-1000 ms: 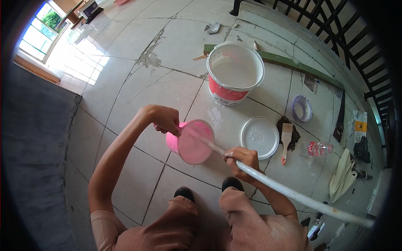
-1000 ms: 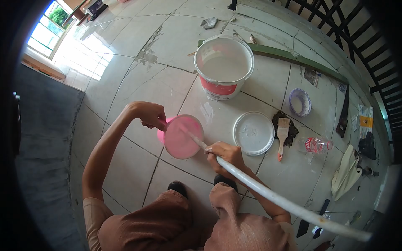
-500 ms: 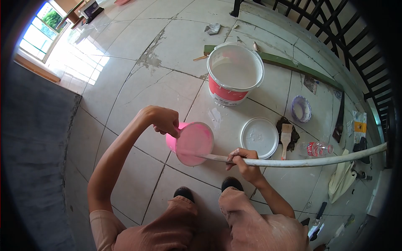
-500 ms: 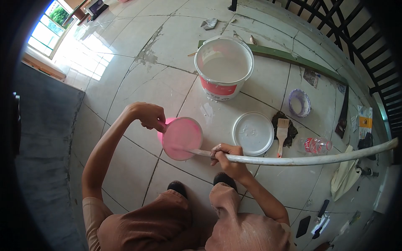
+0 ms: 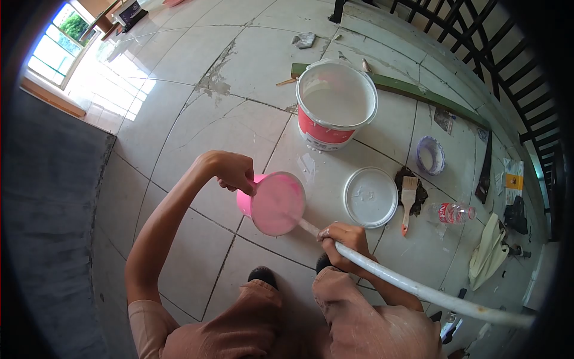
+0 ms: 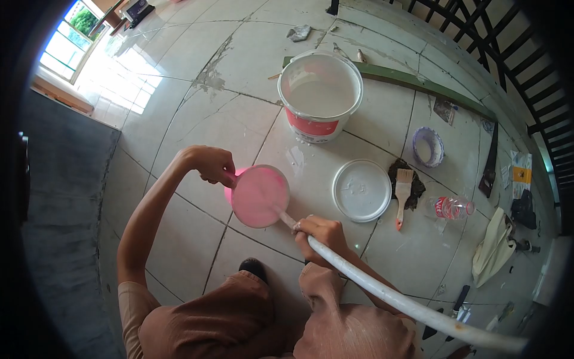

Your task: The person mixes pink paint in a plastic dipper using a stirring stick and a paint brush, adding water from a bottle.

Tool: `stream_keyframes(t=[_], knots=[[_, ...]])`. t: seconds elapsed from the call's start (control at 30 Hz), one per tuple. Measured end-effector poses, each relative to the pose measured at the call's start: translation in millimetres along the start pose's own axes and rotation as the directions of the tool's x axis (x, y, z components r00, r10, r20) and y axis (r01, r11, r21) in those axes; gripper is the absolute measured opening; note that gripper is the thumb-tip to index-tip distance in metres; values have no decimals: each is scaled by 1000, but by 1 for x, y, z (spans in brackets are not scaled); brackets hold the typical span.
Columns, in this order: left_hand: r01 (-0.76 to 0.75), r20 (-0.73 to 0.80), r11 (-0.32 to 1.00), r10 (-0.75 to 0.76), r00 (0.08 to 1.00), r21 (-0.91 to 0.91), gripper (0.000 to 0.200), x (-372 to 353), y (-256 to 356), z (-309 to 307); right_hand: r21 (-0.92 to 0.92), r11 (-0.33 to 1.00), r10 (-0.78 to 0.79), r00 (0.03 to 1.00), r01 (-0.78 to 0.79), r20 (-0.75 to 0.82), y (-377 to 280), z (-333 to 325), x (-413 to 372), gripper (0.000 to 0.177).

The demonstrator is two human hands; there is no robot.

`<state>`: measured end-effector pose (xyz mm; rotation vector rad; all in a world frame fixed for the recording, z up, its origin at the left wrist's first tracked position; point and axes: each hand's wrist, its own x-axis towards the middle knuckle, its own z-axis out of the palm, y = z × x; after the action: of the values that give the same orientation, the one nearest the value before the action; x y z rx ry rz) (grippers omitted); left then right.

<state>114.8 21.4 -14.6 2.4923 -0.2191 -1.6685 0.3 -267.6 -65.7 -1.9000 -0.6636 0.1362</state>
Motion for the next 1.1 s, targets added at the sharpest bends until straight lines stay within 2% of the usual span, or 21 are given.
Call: stream_keyframes(t=[0.07,0.1,0.13,0.2,0.3,0.4,0.53,0.57,0.67,0.73,0.8,0.83,0.9,0.97,1.07,1.1], knots=[[-6,-4,1000,6,1000,23,36,1,2,-1,90,994,64,997,-67,43,-9,1,-1,12],[-8,-3,999,8,1000,42,36,1,4,-1,202,969,134,990,-142,53,-11,1,-1,13],[-9,-3,998,9,1000,61,36,1,5,-1,348,900,239,965,-262,109,-13,1,1,15],[-6,-8,997,6,1000,76,36,0,6,-2,609,727,341,937,-317,80,-6,9,1,17],[-11,-5,997,11,1000,78,37,1,5,-1,664,678,353,932,-316,83,7,9,1,17],[-13,4,998,13,1000,54,37,1,2,1,509,799,334,940,-321,70,12,-4,4,16],[-1,-2,998,2,1000,64,37,0,6,0,81,991,111,993,-107,-47,7,-20,20,14],[-10,-4,998,10,1000,57,37,1,6,0,46,999,28,994,-23,-105,7,-15,22,14],[-20,-10,1000,20,1000,8,35,1,4,0,80,993,-72,992,81,-108,15,-2,18,11],[-16,-13,998,15,1000,-61,36,-4,6,-2,25,999,-43,996,45,-83,16,0,12,10],[-8,-5,999,7,1000,-33,36,-3,3,-1,-17,1000,5,999,-6,-51,11,-2,5,9],[-4,0,1000,4,1000,-17,36,-3,3,-1,7,1000,18,1000,-18,-26,9,-2,2,9],[-12,-12,1000,12,1000,10,36,-4,6,-1,180,969,166,985,-170,37,-1,-4,0,10],[-13,-18,1000,14,1000,23,36,-4,8,-2,411,863,275,956,-294,106,-8,-4,2,12],[-21,-19,1000,22,1000,7,36,-5,8,-1,670,677,363,930,-304,55,-1,8,5,15],[-37,-24,999,37,999,-4,36,-6,8,0,682,669,354,933,-296,58,3,9,4,17]])
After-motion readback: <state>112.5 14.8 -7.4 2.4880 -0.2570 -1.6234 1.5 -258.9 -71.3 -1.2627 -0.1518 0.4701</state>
